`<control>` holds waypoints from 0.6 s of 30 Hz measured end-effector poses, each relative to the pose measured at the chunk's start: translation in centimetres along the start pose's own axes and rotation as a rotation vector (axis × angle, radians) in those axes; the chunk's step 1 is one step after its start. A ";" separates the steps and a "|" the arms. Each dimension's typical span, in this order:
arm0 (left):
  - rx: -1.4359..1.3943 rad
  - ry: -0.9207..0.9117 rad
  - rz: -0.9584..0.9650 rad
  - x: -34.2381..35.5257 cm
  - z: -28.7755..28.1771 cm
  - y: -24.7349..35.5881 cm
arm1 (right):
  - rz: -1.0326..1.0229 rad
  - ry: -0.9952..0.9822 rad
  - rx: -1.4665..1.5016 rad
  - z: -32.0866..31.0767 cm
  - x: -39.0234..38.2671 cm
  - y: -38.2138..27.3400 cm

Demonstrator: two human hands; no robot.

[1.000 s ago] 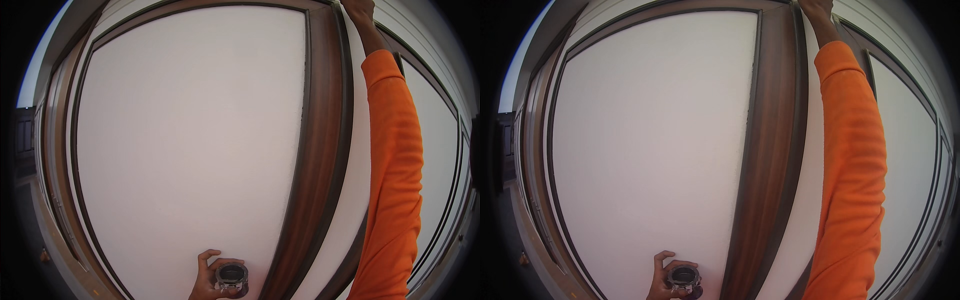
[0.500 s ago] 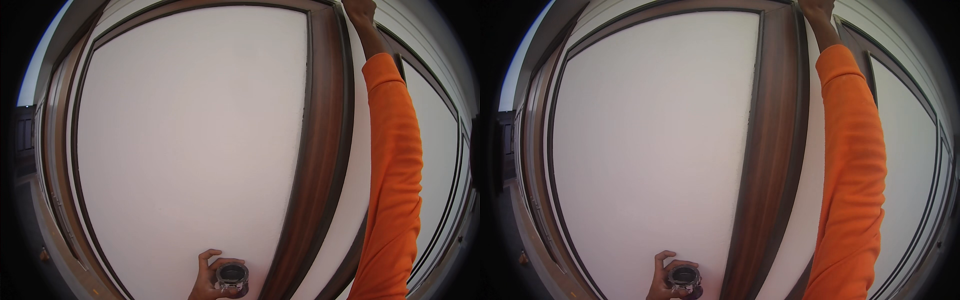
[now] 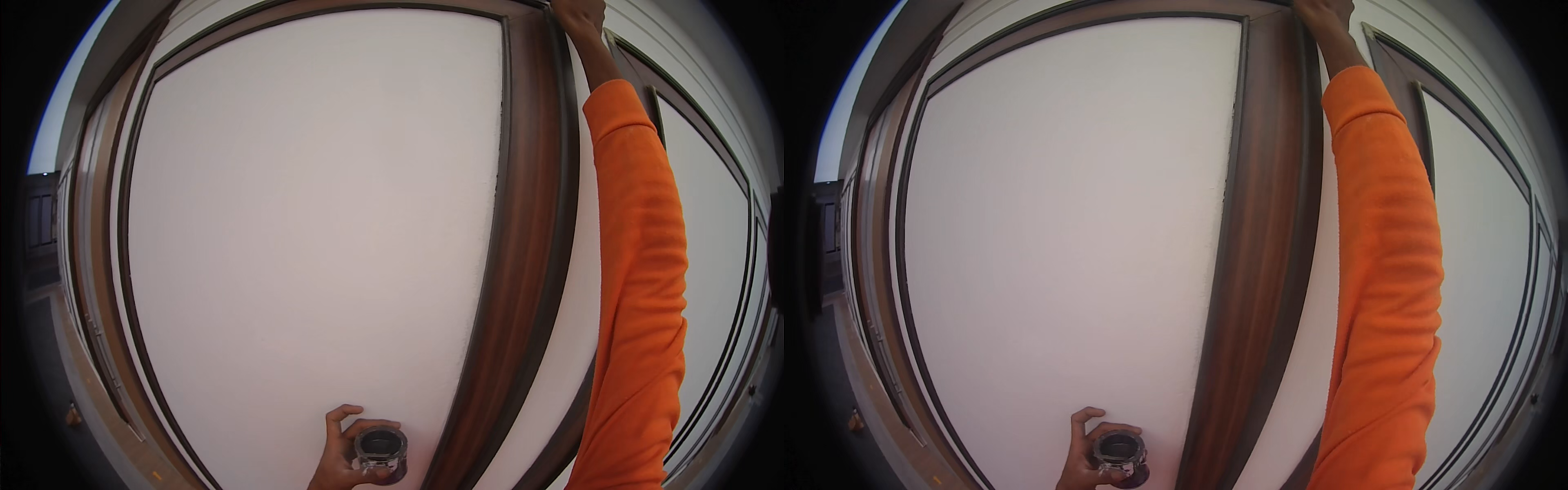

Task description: The person paints dark brown trim on a white ceiling using a small paintbrush and a paint can. They repeatedly dip the brush into the can and apply paint along the curved edges of the ceiling trim.

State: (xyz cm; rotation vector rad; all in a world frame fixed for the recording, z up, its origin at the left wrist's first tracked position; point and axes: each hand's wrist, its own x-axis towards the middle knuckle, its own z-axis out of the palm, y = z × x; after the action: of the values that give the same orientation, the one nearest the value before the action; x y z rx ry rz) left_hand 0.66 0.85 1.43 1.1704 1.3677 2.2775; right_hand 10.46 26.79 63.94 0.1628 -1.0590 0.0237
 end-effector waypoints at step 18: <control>0.019 0.045 0.065 0.5 -0.6 -4.4 | -0.015 0.009 -0.102 -0.8 0.0 -0.1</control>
State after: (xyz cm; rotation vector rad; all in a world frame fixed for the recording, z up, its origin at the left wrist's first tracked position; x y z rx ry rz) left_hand -0.98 3.09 -2.04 1.1929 1.3895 2.3541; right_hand 11.13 26.82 63.55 0.0779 -1.0471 -0.0428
